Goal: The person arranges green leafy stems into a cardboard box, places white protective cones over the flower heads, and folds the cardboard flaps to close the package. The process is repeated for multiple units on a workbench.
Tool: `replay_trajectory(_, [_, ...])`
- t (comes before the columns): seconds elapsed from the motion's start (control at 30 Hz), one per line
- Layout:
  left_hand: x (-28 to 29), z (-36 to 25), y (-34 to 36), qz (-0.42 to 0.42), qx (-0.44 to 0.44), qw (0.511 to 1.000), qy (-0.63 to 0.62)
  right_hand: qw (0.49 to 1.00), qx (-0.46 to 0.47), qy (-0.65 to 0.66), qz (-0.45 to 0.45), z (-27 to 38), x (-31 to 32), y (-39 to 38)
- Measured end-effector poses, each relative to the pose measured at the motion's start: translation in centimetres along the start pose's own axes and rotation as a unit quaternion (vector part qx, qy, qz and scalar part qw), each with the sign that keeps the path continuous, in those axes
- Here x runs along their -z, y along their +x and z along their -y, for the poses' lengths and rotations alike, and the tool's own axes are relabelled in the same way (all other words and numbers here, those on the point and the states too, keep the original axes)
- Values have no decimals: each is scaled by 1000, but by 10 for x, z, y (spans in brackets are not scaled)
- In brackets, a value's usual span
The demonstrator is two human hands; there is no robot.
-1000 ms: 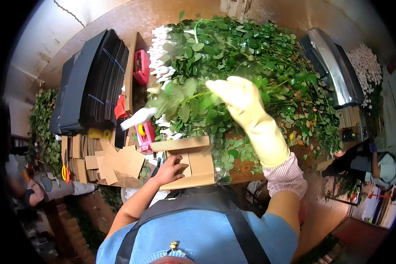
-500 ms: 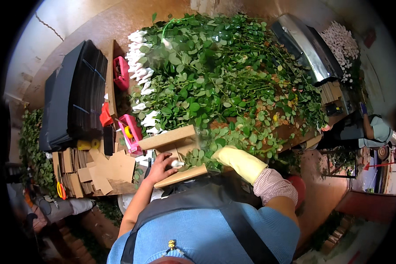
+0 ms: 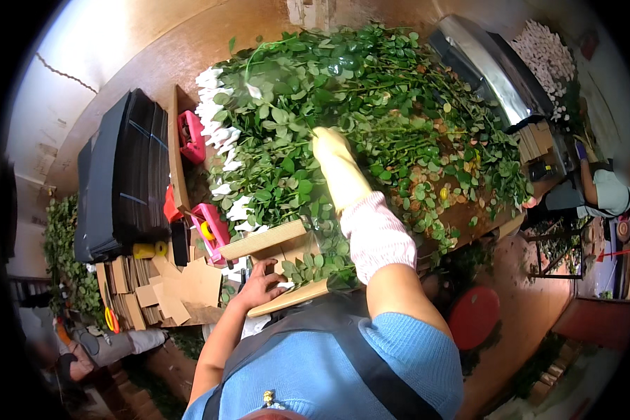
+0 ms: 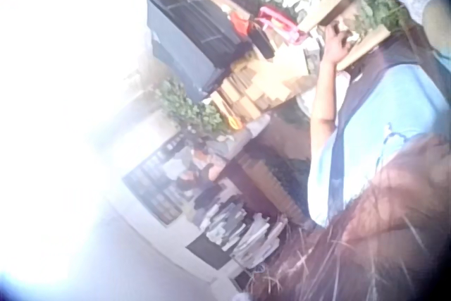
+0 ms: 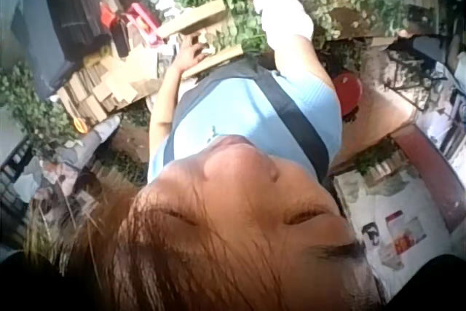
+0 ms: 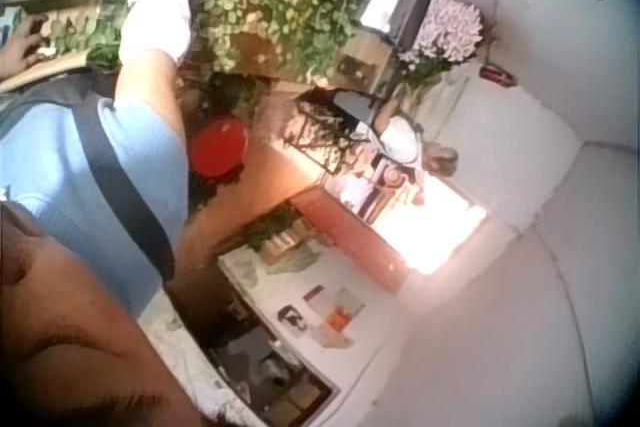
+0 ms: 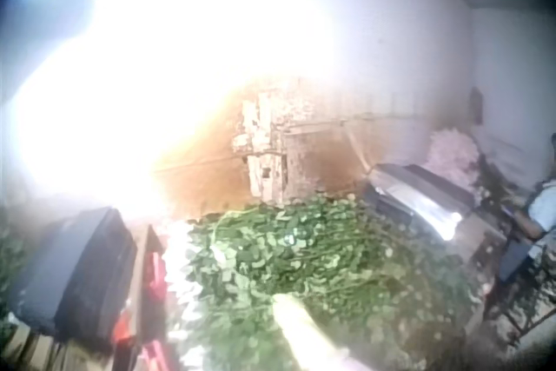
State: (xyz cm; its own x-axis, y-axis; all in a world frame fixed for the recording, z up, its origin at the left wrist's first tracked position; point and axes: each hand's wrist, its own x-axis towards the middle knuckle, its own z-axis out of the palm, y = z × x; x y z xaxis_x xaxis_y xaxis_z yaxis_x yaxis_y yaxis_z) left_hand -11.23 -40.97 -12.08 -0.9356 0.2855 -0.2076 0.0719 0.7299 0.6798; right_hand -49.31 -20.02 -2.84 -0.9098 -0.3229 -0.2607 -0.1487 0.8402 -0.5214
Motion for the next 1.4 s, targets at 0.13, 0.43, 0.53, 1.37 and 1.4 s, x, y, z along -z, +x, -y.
replay_trajectory(0.13, [-1,-4,-6,-7,4,1000,-30,951,237,32,-195,16,23,-91])
replay_trajectory(0.43, [-19,16,-5,-88,19,995,-31,939,282,-132,148,-93,-9,-221])
replay_trajectory(0.53, [-17,11,-11,-149,55,984,-86,939,-45,-140,312,-95,-42,-202])
replay_trajectory(1.37, [-13,-2,2,-115,-18,991,-63,981,170,-52,-79,-30,-31,-43])
replay_trajectory(1.4, [-14,-2,0,-110,-6,991,-74,973,179,-120,-79,-25,-26,-45])
